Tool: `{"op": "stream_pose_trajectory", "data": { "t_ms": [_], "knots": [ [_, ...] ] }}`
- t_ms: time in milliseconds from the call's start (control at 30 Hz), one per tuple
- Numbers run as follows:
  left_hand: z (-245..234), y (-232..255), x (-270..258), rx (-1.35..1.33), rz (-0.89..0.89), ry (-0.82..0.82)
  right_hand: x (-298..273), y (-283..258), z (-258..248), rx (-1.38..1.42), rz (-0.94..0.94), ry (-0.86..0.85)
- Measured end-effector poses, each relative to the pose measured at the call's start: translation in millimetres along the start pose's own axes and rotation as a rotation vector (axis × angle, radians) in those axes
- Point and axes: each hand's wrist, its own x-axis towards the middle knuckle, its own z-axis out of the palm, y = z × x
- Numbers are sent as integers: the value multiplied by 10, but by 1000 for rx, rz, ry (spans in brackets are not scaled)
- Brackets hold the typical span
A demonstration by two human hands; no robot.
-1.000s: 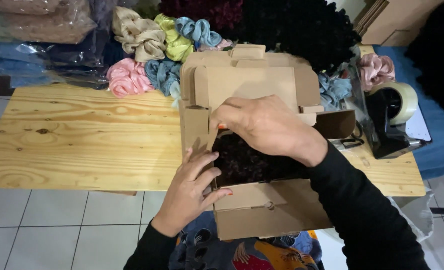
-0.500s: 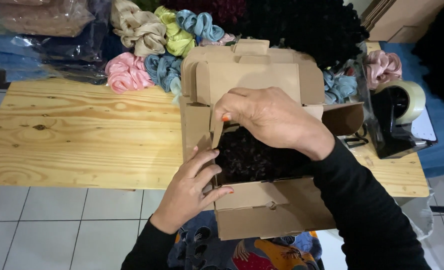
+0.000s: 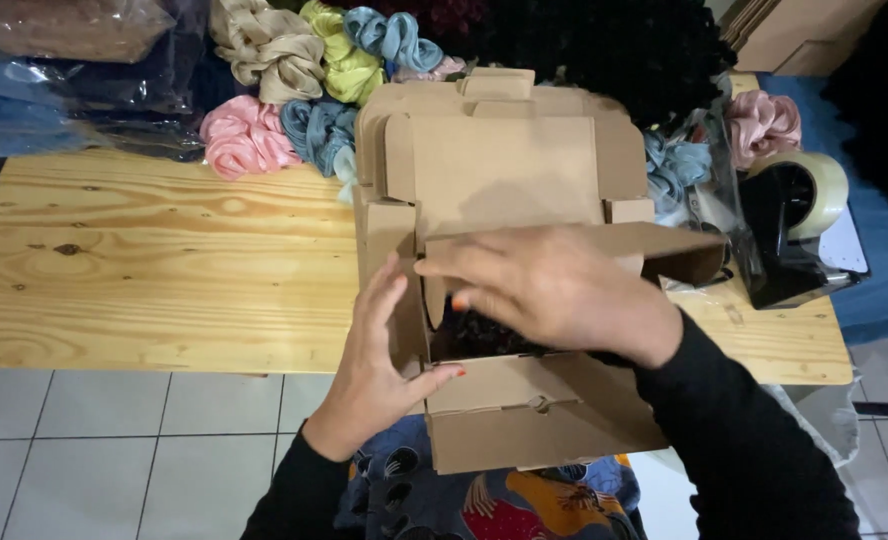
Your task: The person places a cluster of dark-colored textile scrunchies into a cardboard box and folds the various cardboard flaps and slots together to secure the package.
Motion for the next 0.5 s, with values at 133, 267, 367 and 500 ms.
{"op": "stream_pose_trajectory", "data": {
  "t_ms": [133, 267, 367, 500],
  "knots": [
    [-74, 198, 217, -102, 72, -55, -232, -174, 93, 150, 33, -61],
    [-89, 257, 318, -113, -77, -249, -528, -209, -71, 288, 209, -145],
    [-90, 236, 325, -120, -124, -286, -764, -244, -161, 265, 272, -71],
    [-67, 223, 315, -109, -110, -266, -1023, -334, 6, -2, 314, 196]
  ]
}}
